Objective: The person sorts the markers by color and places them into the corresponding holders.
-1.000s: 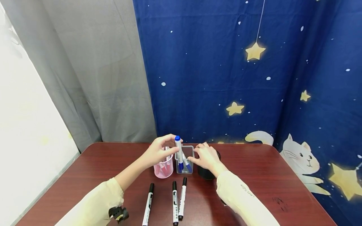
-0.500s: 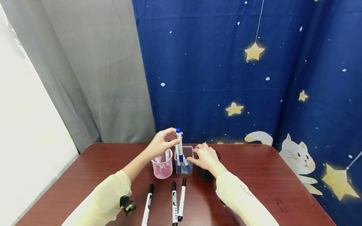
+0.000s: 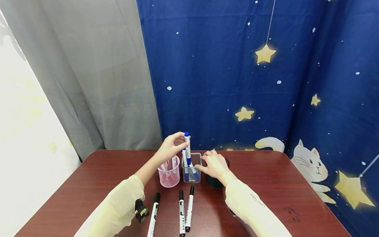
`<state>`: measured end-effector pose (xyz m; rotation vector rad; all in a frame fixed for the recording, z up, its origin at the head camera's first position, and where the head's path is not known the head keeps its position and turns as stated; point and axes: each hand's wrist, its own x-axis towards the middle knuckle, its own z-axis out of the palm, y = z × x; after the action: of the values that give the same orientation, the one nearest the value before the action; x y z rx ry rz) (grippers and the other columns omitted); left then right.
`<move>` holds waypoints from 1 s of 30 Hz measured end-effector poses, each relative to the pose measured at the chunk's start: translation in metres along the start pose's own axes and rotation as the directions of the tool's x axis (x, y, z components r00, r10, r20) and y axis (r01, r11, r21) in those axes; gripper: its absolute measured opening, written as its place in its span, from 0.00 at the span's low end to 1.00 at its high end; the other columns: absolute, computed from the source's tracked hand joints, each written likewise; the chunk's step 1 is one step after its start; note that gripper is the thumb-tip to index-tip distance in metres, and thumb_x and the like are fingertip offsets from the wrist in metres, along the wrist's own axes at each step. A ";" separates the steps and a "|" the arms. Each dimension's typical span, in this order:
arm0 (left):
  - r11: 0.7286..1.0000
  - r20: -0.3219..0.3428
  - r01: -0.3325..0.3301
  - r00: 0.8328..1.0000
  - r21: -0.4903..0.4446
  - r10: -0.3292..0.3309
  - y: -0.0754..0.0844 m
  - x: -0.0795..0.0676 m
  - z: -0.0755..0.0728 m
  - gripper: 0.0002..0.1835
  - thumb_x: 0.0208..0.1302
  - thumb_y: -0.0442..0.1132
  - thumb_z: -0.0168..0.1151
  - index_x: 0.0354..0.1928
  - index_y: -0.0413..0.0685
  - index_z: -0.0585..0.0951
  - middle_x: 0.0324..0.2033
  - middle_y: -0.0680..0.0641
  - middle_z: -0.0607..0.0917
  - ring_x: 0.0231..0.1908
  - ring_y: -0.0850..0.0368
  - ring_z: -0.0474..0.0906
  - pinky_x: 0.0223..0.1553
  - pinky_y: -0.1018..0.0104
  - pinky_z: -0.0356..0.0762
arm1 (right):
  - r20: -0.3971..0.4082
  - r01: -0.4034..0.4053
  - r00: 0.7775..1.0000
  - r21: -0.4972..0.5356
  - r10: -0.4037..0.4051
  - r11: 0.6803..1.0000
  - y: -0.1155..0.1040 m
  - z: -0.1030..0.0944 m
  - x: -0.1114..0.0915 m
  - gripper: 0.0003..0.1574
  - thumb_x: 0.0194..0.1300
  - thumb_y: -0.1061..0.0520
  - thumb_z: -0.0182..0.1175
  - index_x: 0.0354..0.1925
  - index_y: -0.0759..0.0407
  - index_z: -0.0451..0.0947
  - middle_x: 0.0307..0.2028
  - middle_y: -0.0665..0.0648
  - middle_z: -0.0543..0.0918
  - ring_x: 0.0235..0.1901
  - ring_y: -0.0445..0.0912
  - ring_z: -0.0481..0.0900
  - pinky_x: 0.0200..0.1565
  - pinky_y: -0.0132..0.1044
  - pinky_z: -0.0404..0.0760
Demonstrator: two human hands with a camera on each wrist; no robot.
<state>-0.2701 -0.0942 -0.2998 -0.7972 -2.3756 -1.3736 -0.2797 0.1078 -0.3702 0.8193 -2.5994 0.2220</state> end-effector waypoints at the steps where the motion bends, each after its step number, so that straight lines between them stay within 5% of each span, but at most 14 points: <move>1: 1.000 0.000 0.003 1.000 0.002 -0.003 -0.001 0.000 0.001 0.13 0.58 0.33 0.61 0.45 0.37 0.76 0.36 0.42 0.80 0.37 0.52 0.79 0.41 0.65 0.76 | 0.000 -0.001 1.000 0.001 0.001 1.000 0.000 0.000 0.000 0.31 0.54 0.34 0.59 0.42 0.57 0.82 0.43 0.57 0.79 0.44 0.52 0.74 0.38 0.46 0.77; 16: 0.995 -0.019 0.088 0.996 0.036 -0.088 -0.020 -0.005 0.005 0.12 0.59 0.33 0.61 0.45 0.38 0.77 0.36 0.43 0.81 0.37 0.51 0.79 0.40 0.63 0.76 | 0.000 0.002 1.000 -0.002 -0.002 1.000 0.000 0.003 0.001 0.31 0.54 0.34 0.59 0.42 0.57 0.82 0.42 0.56 0.79 0.43 0.51 0.74 0.38 0.46 0.77; 30: 0.999 -0.128 0.017 0.992 0.040 -0.012 -0.023 -0.018 -0.007 0.17 0.56 0.33 0.63 0.49 0.40 0.76 0.45 0.44 0.79 0.48 0.51 0.74 0.46 0.52 0.72 | 0.003 -0.004 1.000 0.004 0.004 1.000 0.000 0.000 -0.001 0.32 0.54 0.34 0.59 0.43 0.57 0.82 0.43 0.57 0.79 0.44 0.52 0.74 0.39 0.47 0.76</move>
<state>-0.2698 -0.1149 -0.3218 -0.6616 -2.3081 -1.3346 -0.2793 0.1082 -0.3706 0.8167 -2.6039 0.2276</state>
